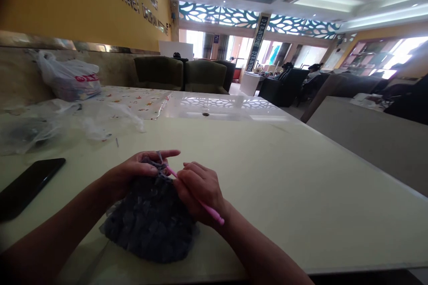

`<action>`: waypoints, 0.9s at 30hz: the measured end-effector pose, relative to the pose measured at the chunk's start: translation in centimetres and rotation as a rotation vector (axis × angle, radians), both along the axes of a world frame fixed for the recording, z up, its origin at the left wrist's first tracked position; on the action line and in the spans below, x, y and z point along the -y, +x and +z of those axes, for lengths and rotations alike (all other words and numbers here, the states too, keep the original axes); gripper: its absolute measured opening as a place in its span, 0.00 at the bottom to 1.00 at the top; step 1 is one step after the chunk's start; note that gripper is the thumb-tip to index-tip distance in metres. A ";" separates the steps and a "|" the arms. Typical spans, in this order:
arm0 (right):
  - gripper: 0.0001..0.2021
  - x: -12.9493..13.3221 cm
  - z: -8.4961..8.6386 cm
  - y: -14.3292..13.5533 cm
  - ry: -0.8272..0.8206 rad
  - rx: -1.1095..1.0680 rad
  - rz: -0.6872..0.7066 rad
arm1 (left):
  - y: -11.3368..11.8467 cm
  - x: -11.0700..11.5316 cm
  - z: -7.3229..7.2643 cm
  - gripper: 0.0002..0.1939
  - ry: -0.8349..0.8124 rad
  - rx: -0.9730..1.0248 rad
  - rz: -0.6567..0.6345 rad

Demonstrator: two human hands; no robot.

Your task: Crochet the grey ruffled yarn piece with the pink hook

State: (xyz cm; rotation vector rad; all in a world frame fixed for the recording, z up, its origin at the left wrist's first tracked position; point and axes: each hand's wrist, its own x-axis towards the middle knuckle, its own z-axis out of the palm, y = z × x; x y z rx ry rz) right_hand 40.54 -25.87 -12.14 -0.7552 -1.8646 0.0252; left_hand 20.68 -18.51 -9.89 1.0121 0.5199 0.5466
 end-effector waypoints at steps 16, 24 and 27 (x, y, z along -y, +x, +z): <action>0.06 -0.8 0.3 0.9 -0.165 -0.012 0.072 | 1.6 1.1 -1.2 0.24 0.050 -0.051 -0.004; 0.04 -0.4 -0.2 0.0 0.026 -0.014 -0.149 | 1.1 1.2 -1.2 0.19 0.571 -0.214 -0.037; 0.07 -0.1 0.1 0.3 -0.104 -0.214 -0.115 | 0.2 -0.4 -1.5 0.22 0.827 -0.440 0.114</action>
